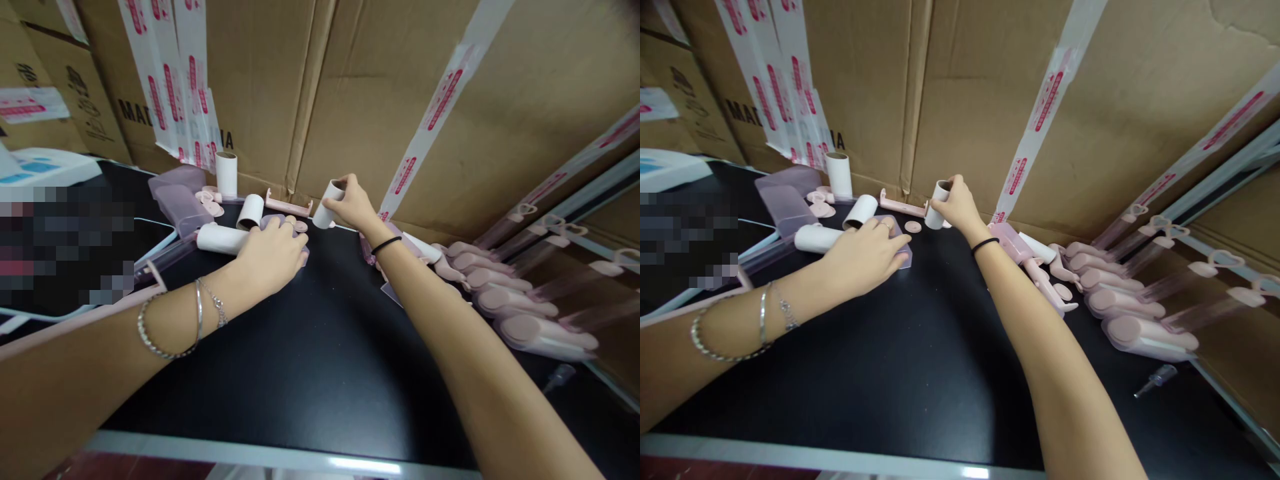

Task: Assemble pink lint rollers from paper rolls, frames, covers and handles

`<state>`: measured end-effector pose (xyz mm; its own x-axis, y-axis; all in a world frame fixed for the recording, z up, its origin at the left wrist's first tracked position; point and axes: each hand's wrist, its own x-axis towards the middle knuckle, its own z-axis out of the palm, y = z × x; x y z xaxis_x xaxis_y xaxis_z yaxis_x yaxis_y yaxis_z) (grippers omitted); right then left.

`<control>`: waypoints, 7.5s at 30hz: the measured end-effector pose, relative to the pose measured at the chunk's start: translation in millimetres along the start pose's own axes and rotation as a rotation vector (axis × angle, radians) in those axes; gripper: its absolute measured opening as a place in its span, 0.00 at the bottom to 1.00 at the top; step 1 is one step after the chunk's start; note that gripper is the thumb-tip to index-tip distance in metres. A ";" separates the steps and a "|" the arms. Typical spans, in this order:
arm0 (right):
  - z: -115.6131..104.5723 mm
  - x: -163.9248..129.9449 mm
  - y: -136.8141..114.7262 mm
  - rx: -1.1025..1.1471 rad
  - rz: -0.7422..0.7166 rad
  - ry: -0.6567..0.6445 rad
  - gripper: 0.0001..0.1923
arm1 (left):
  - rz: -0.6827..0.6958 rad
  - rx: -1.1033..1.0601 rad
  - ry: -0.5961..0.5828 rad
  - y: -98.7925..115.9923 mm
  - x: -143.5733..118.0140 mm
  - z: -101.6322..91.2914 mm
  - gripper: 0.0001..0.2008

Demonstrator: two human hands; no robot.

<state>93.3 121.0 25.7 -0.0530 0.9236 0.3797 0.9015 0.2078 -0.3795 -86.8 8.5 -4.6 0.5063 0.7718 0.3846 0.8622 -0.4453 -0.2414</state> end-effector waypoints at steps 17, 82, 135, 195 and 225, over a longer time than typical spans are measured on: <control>46.6 19.8 -14.3 0.188 -0.237 0.015 0.22 | -0.065 0.013 -0.163 -4.7 -1.9 -14.5 0.21; -43.5 -188.9 13.7 -0.475 -0.076 -0.275 0.15 | 0.384 -0.741 -0.001 57.1 -36.2 -3.8 0.36; -88.7 -180.1 49.0 -0.609 -0.186 -0.041 0.23 | -0.720 -2.232 -0.232 59.4 -9.1 1.7 0.10; -65.9 -195.9 19.7 0.754 -0.072 -0.097 0.18 | -0.215 -1.930 -0.169 66.6 -20.7 4.1 0.25; -5.1 -206.5 3.6 1.352 0.227 -0.479 0.21 | -0.619 -1.984 -0.019 73.3 -9.3 7.8 0.14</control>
<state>109.7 -70.6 -49.8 -0.3471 0.9378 -0.0054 -0.1617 -0.0655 -0.9847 -28.4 -27.8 -32.7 0.2204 0.9754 0.0102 -0.2684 0.0506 0.9620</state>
